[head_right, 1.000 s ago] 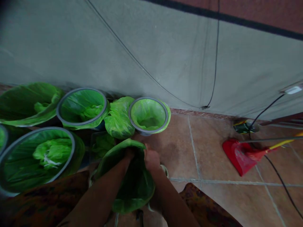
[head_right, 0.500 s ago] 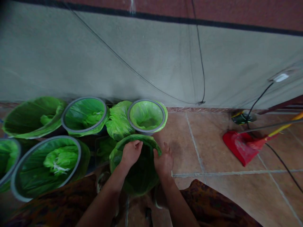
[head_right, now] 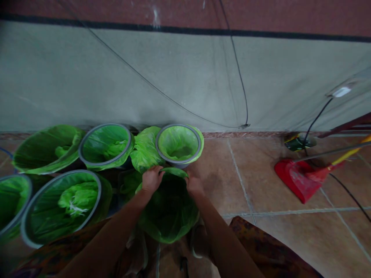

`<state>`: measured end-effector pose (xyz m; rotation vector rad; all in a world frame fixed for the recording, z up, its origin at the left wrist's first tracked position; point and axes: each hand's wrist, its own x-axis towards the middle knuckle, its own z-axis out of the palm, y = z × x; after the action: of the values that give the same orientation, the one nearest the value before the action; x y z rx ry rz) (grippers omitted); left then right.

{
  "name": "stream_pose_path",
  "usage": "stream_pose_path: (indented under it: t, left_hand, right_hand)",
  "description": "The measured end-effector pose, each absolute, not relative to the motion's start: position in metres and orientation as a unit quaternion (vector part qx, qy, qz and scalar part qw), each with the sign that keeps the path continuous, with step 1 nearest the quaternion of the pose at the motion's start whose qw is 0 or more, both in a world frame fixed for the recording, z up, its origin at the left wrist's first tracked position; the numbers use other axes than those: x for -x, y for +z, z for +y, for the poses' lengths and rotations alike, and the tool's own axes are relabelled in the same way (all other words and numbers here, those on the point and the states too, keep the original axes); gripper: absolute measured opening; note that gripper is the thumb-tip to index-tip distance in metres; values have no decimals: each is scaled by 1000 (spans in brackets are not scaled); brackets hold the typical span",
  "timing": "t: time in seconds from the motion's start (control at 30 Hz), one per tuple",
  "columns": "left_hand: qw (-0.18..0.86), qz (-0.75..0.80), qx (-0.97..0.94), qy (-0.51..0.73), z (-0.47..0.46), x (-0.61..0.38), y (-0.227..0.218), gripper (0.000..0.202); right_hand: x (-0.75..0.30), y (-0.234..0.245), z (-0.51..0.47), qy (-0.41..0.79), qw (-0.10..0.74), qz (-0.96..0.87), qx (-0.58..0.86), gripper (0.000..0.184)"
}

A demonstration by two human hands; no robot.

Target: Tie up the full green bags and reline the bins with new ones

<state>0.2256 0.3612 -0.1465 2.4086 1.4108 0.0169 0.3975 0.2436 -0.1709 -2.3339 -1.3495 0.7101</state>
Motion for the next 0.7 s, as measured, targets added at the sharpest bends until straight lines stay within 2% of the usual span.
stream_pose_path:
  t: [0.13,0.27,0.33,0.4,0.53,0.7]
  left_hand:
    - [158,447,-880,16,349,-236,-151,28]
    - [140,435,-887,64,338,-240,-142,55]
    - [142,465,-868,99,336,-236,-132,64]
    - [150,524,-831,115,338,-227,-121,64]
    - [180,635,-748,67,349,-205,-111,55]
    - [282,653,-701,-49,354,-184,-123,45]
  right_hand:
    - [-378,-170,213,237,161,-405,868,36]
    - [-369,-170,184,227,166,-349,894,40]
    - [-375,-164,183,194,173,-362,895,53]
    - [-384,-152,197,170,191,-385,887,59]
    - [-396,-133,252,208,229,-452,836,44]
    - [-383,-149,288,242,174,-528,795,36]
